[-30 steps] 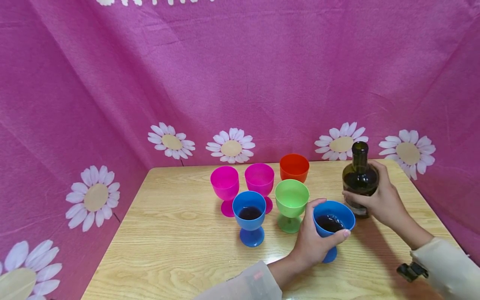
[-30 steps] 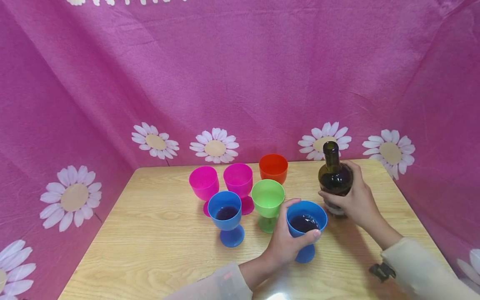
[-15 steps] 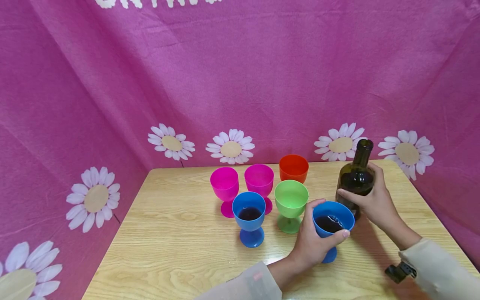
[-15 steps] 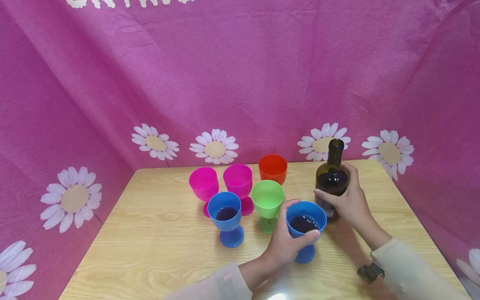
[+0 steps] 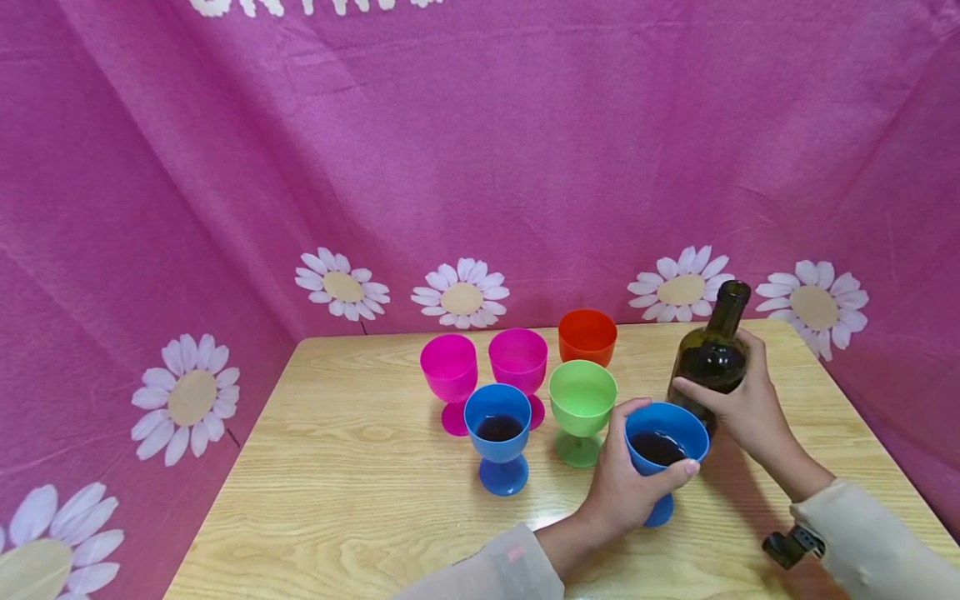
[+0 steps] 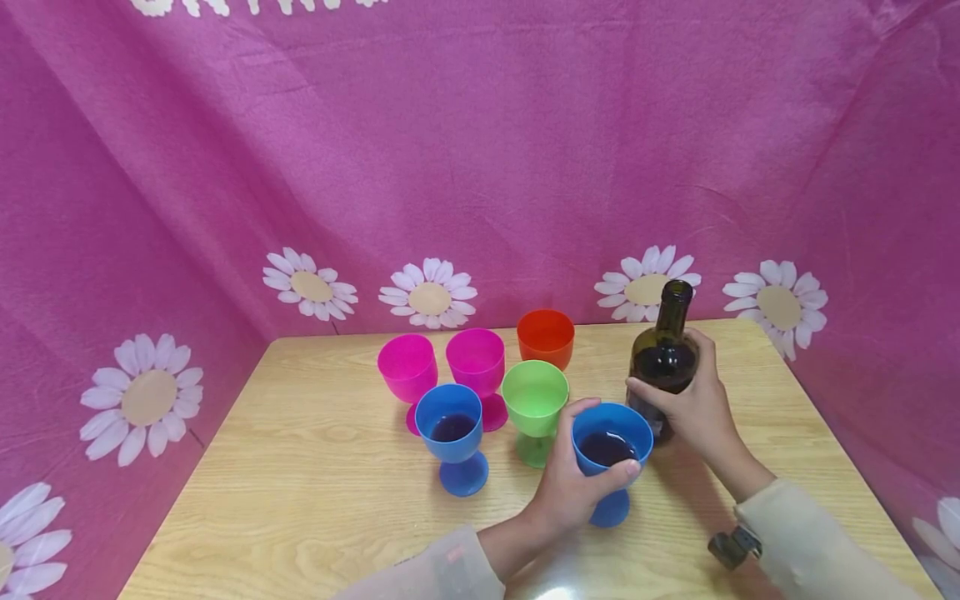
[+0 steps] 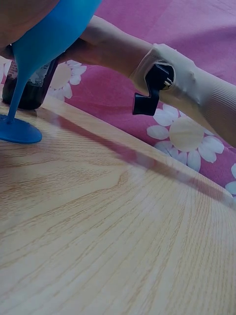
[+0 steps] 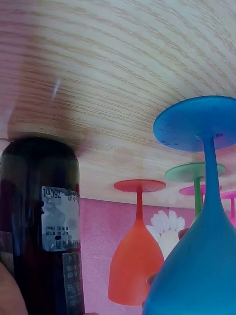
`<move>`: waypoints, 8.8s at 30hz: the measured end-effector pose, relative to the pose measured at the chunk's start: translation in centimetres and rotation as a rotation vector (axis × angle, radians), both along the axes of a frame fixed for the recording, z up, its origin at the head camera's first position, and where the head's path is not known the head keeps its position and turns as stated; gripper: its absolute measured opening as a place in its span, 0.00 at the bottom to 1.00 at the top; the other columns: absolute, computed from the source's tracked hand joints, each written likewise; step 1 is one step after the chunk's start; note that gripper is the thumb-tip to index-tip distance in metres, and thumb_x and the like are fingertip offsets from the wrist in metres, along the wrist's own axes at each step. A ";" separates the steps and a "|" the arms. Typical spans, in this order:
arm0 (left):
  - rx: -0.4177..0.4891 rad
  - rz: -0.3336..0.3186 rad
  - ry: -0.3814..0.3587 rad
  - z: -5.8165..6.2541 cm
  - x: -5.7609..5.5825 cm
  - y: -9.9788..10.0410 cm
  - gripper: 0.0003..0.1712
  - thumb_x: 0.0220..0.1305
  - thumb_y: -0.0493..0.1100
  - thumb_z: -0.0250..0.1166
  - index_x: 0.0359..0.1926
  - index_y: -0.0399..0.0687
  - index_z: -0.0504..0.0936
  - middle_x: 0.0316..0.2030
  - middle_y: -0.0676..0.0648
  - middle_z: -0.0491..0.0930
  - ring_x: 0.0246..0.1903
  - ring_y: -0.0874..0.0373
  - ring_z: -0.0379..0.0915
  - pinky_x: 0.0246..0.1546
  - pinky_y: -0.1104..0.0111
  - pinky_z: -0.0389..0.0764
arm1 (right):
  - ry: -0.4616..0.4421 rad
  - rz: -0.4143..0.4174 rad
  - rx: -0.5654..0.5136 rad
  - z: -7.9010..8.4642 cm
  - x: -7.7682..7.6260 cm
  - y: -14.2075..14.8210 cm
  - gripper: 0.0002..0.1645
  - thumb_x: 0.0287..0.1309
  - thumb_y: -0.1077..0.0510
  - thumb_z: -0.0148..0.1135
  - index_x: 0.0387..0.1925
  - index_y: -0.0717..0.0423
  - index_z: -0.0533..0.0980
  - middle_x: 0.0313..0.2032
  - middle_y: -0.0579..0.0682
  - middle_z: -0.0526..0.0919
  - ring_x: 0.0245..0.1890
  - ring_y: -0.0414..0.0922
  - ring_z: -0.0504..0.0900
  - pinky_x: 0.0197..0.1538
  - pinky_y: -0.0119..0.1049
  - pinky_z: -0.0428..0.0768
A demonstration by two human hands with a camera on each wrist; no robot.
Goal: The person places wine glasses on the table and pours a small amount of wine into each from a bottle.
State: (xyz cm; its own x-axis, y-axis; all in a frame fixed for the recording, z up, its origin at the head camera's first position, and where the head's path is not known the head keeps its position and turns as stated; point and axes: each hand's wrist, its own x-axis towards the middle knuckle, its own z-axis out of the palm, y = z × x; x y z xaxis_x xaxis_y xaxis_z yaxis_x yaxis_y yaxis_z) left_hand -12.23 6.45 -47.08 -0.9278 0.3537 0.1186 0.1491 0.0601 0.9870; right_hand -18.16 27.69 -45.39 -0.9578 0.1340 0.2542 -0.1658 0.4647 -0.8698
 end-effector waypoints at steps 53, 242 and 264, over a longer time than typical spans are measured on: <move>-0.108 0.073 -0.007 1.8 0.7 -0.2 0.52 0.56 0.57 0.78 0.75 0.76 0.57 0.68 0.64 0.68 0.65 0.66 0.64 0.55 0.66 0.80 | -0.016 0.028 -0.009 -0.2 0.2 0.4 0.61 0.63 0.52 0.73 0.79 0.38 0.39 0.71 0.68 0.62 0.67 0.70 0.65 0.63 0.75 0.66; -0.147 0.470 0.068 1.9 -3.6 -3.8 0.50 0.56 0.51 0.80 0.73 0.59 0.59 0.61 0.54 0.71 0.60 0.59 0.69 0.53 0.62 0.82 | 0.258 0.235 0.755 2.4 -1.3 -0.4 0.62 0.33 0.63 0.89 0.72 0.47 0.66 0.60 0.65 0.74 0.57 0.70 0.73 0.60 0.81 0.59; -0.159 0.467 0.066 1.9 -3.7 -3.8 0.50 0.55 0.50 0.80 0.73 0.58 0.60 0.61 0.54 0.71 0.60 0.59 0.69 0.53 0.62 0.82 | 0.339 0.212 0.958 4.1 -1.4 0.0 0.62 0.29 0.60 0.91 0.69 0.44 0.69 0.58 0.63 0.76 0.57 0.69 0.74 0.60 0.82 0.59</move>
State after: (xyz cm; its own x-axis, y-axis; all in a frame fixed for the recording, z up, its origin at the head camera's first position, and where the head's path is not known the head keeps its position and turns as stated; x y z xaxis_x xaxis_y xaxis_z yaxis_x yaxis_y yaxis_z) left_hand -15.90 2.67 -45.16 -0.9838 -0.0799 0.1605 0.1319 0.2840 0.9497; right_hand -19.58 27.70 -41.28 -0.7966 -0.4289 0.4260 -0.4916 0.8697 -0.0435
